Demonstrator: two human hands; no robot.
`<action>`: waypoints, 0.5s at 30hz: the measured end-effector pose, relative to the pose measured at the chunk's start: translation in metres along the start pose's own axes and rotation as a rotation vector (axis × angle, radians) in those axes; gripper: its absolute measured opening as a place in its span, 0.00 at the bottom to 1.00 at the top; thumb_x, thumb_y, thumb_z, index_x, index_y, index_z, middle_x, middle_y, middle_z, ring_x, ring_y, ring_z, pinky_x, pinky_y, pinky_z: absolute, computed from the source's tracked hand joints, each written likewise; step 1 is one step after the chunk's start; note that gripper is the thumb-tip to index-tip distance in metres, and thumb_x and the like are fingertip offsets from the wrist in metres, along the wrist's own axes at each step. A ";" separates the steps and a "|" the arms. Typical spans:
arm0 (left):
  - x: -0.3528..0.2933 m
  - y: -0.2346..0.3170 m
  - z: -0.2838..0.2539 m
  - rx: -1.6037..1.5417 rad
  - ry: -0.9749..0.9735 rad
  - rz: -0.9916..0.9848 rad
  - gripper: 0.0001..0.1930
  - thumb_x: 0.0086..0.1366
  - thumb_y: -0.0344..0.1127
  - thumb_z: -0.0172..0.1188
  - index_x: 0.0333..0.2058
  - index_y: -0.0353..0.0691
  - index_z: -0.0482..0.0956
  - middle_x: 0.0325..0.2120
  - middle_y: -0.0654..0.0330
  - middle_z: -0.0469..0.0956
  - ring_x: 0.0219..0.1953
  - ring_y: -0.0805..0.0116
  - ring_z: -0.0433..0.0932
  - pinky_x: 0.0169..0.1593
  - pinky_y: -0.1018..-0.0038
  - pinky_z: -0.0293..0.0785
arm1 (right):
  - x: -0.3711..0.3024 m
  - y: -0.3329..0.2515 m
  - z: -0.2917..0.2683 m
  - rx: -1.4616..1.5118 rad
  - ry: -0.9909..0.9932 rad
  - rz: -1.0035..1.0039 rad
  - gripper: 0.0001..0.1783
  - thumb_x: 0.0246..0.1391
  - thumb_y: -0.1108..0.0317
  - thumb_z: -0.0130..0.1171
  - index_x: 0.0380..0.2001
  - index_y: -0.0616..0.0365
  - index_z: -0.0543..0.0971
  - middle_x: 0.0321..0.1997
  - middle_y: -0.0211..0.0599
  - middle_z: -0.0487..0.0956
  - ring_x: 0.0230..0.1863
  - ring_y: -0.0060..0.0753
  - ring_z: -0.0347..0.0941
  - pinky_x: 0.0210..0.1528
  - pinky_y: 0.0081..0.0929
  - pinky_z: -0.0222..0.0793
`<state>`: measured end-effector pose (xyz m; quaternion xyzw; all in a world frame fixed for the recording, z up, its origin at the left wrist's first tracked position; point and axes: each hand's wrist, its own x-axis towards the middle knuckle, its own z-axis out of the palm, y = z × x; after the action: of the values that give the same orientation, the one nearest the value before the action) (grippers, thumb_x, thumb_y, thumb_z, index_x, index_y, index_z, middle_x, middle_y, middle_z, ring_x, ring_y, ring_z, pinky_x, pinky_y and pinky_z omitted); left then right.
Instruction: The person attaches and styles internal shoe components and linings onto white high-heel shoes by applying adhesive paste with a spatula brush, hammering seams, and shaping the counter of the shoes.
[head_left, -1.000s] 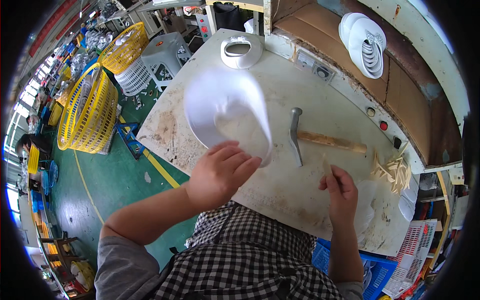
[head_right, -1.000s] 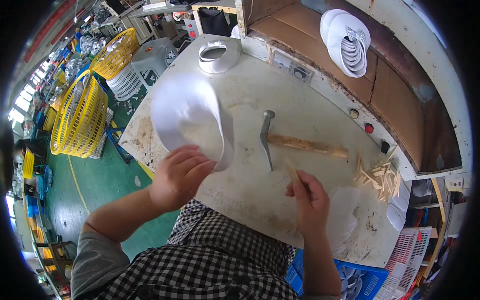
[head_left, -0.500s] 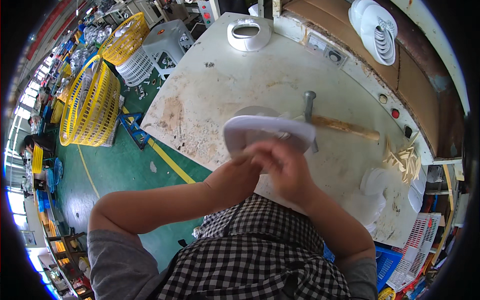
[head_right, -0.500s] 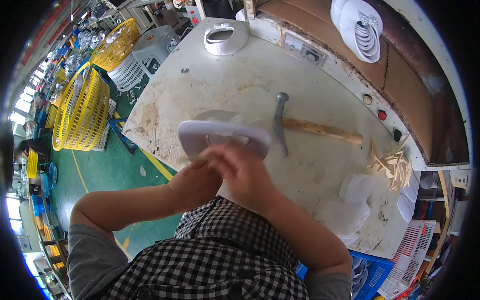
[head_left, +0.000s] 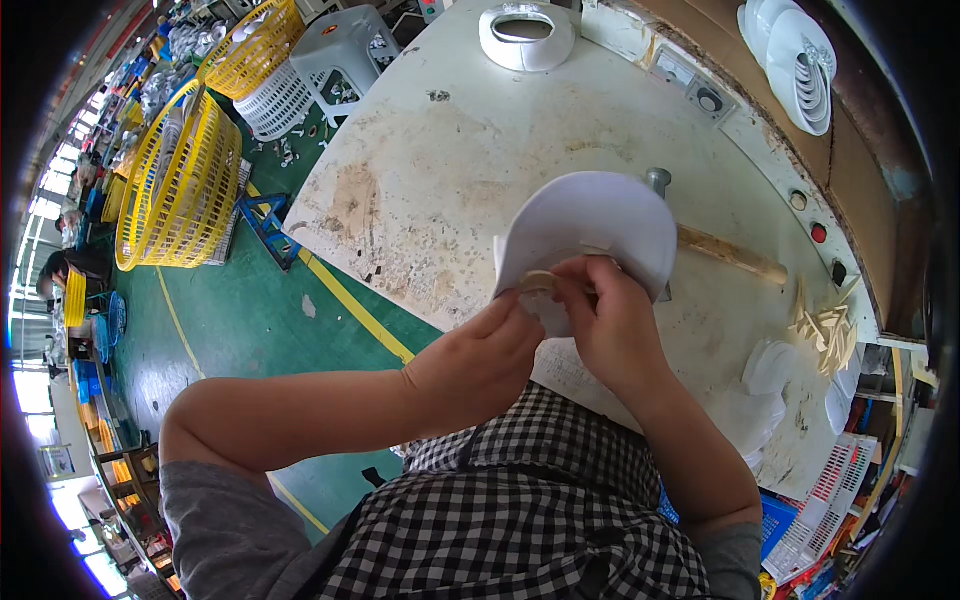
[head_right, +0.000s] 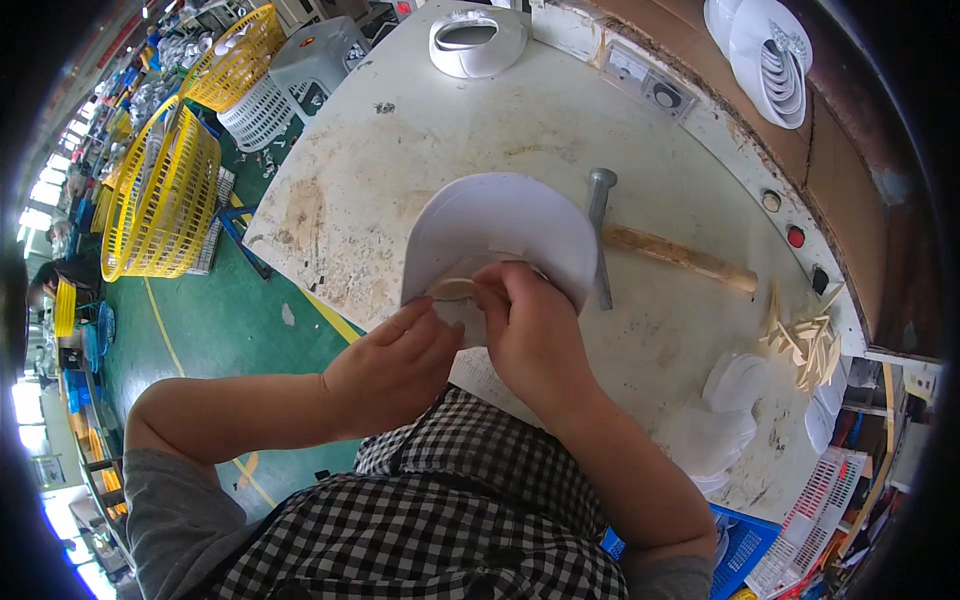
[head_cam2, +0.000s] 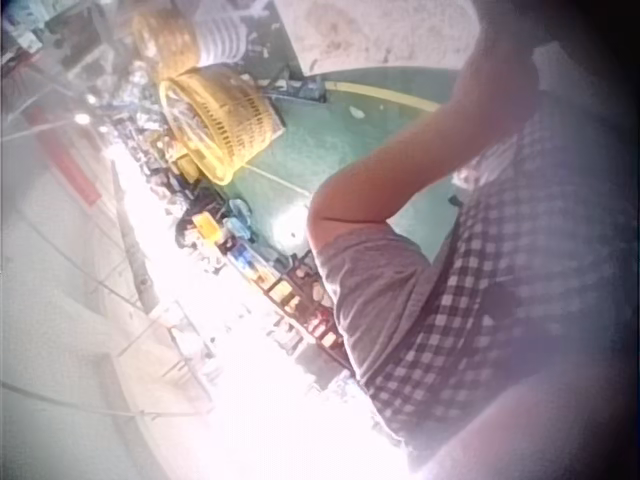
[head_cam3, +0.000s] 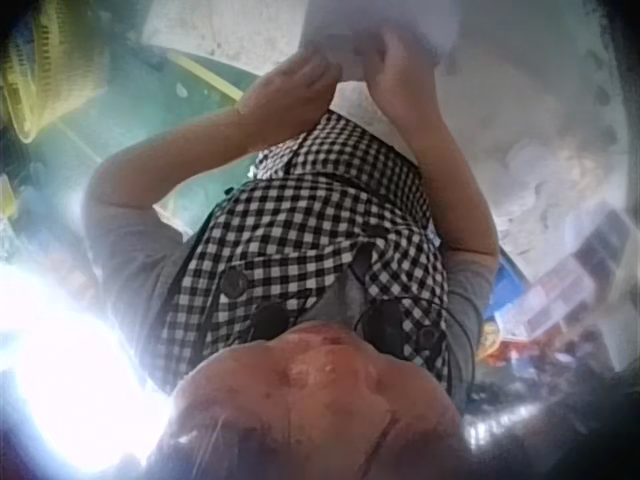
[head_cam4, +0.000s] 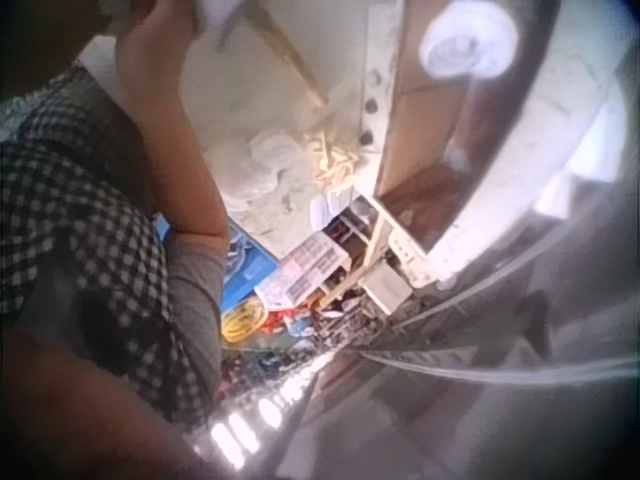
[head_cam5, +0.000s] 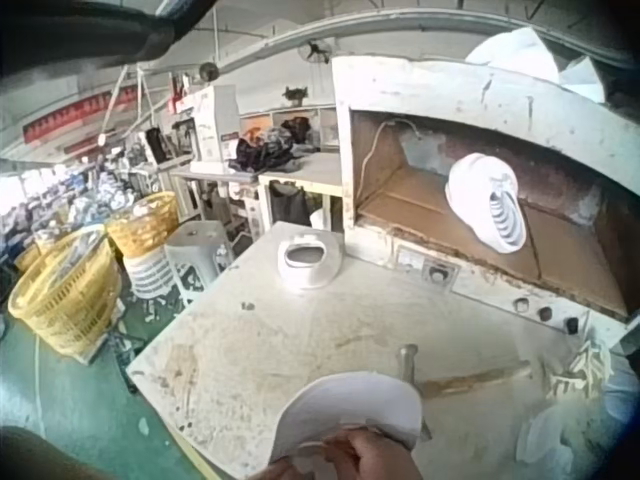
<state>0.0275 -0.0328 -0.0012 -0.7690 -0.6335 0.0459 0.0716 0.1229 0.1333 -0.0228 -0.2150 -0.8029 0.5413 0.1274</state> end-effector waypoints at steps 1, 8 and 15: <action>-0.002 0.001 0.000 -0.005 -0.005 0.003 0.20 0.54 0.36 0.53 0.41 0.27 0.80 0.43 0.48 0.76 0.47 0.55 0.75 0.64 0.61 0.64 | -0.001 0.001 0.001 -0.110 -0.003 -0.069 0.08 0.60 0.74 0.54 0.41 0.64 0.77 0.36 0.50 0.81 0.38 0.48 0.79 0.41 0.37 0.74; -0.007 0.003 0.003 0.044 0.089 0.005 0.21 0.53 0.35 0.53 0.42 0.25 0.79 0.37 0.51 0.77 0.43 0.58 0.76 0.55 0.65 0.70 | -0.004 0.005 0.004 -0.361 -0.034 -0.155 0.07 0.55 0.75 0.56 0.37 0.63 0.78 0.36 0.50 0.81 0.38 0.50 0.78 0.42 0.39 0.73; -0.005 0.003 0.003 0.089 0.121 0.024 0.21 0.54 0.36 0.52 0.42 0.25 0.79 0.35 0.52 0.78 0.42 0.58 0.77 0.54 0.67 0.71 | -0.008 0.010 0.007 -0.185 -0.035 0.016 0.08 0.56 0.72 0.57 0.39 0.63 0.79 0.35 0.47 0.81 0.34 0.45 0.80 0.39 0.37 0.73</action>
<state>0.0289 -0.0383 -0.0046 -0.7740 -0.6160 0.0281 0.1434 0.1289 0.1275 -0.0346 -0.2228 -0.8499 0.4693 0.0886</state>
